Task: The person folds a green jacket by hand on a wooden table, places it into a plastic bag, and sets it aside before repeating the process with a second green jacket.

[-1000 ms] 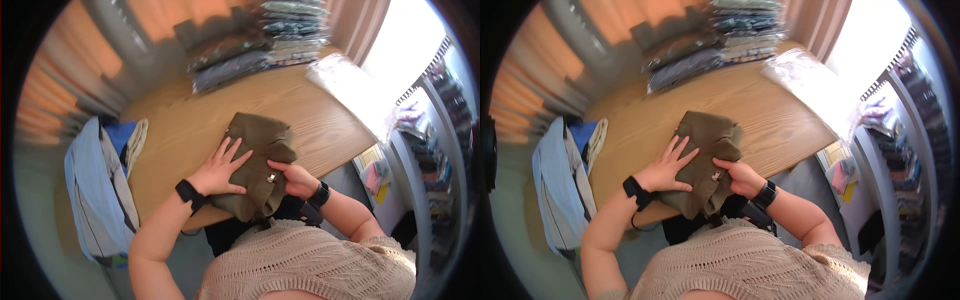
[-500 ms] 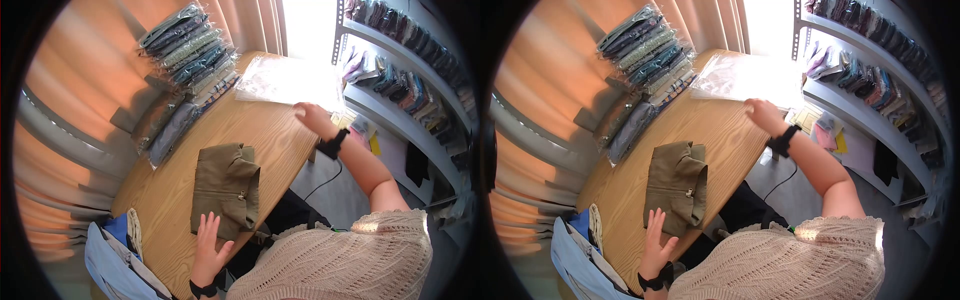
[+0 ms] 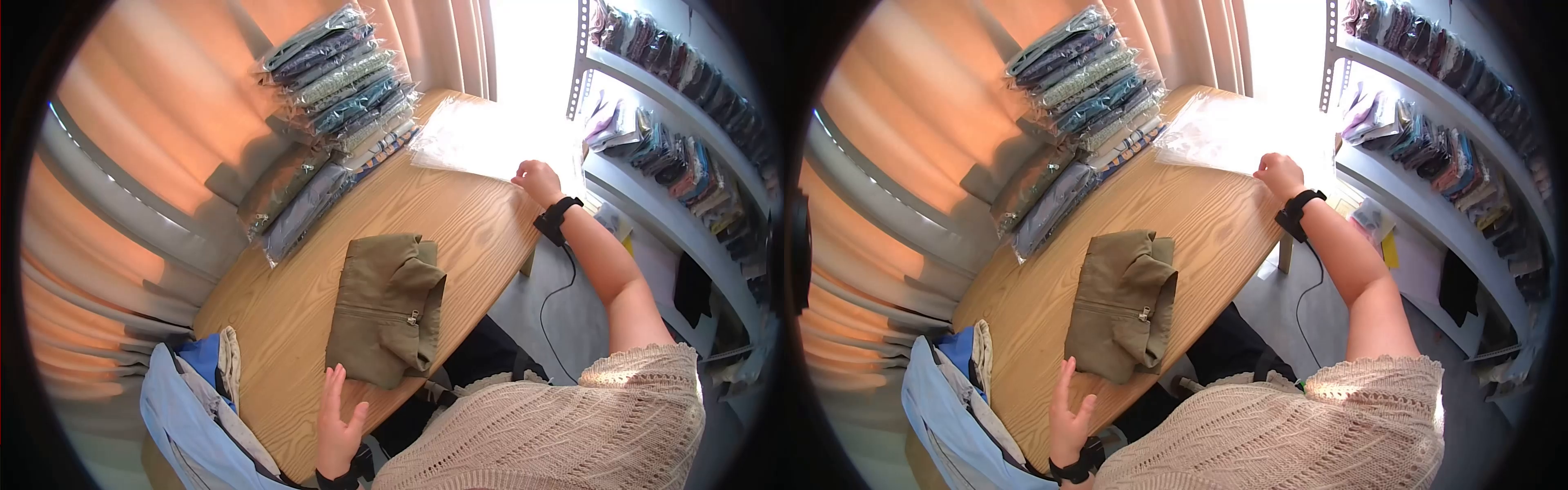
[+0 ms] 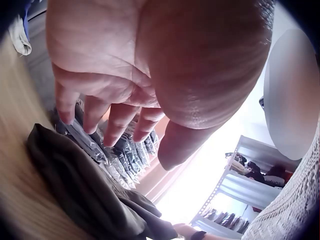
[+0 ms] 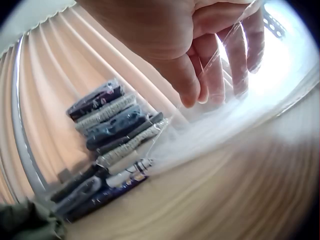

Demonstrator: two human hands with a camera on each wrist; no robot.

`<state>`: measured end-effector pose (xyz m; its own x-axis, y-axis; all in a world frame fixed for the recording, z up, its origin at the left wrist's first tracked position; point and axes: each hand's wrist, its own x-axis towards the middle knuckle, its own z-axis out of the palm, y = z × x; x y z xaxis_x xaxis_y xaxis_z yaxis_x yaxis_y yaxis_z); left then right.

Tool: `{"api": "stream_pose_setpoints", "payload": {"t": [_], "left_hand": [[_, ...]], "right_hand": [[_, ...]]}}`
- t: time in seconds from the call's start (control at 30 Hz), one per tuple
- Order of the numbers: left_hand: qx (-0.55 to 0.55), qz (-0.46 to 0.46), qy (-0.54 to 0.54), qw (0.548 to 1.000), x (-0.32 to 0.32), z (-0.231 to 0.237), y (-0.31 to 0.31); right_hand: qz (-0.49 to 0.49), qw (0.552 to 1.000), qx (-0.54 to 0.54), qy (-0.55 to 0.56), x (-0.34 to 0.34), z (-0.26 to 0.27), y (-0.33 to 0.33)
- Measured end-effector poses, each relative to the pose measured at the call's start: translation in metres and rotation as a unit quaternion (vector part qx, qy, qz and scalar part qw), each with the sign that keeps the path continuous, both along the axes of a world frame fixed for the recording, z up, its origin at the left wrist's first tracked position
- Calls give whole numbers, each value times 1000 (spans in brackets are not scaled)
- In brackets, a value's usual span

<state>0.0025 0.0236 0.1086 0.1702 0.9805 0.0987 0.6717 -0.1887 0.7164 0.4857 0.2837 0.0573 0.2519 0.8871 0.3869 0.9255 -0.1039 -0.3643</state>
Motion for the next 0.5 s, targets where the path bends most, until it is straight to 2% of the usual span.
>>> {"api": "stream_pose_setpoints", "payload": {"t": [0.03, 0.07, 0.1, 0.13, 0.2, 0.27, 0.3, 0.33, 0.37, 0.4, 0.43, 0.47, 0.5], "left_hand": [[2, -5, -2, 1000, 2, 2, -1], [5, -9, -4, 1000, 4, 3, -1], [7, -8, -4, 1000, 5, 3, 0], [7, -20, -19, 1000, 7, 5, 2], [8, -24, -34, 999, 11, 7, 6], [-12, -51, -116, 992, 17, 7, 13], [-15, -42, -116, 992, 22, 7, 16], [9, -47, -162, 986, 28, 7, 19], [33, -52, -208, 976, 34, 6, 22], [33, -41, -209, 977, 38, 5, 24], [66, -40, -248, 966, 42, 5, 26], [100, -40, -284, 953, 42, 3, 27], [101, -32, -283, 953, 39, 1, 26]], "right_hand": [[31, 998, 31, 47, 1, 0, 1], [31, 998, 33, 47, 1, 0, 3], [68, 985, 39, 155, -5, 6, 2], [106, 959, 43, 261, -16, 18, -2], [252, 906, 57, 335, -48, 35, -19], [333, 883, 26, 331, -104, 85, -67], [389, 847, 18, 363, -130, 97, -85], [430, 830, -3, 354, -151, 102, -98], [482, 773, -42, 410, -173, 102, -111], [487, 770, -96, 400, -194, 103, -123], [546, 751, -76, 364, -213, 95, -128], [588, 706, -64, 390, -235, 84, -136], [595, 684, -121, 405, -251, 78, -144]]}}
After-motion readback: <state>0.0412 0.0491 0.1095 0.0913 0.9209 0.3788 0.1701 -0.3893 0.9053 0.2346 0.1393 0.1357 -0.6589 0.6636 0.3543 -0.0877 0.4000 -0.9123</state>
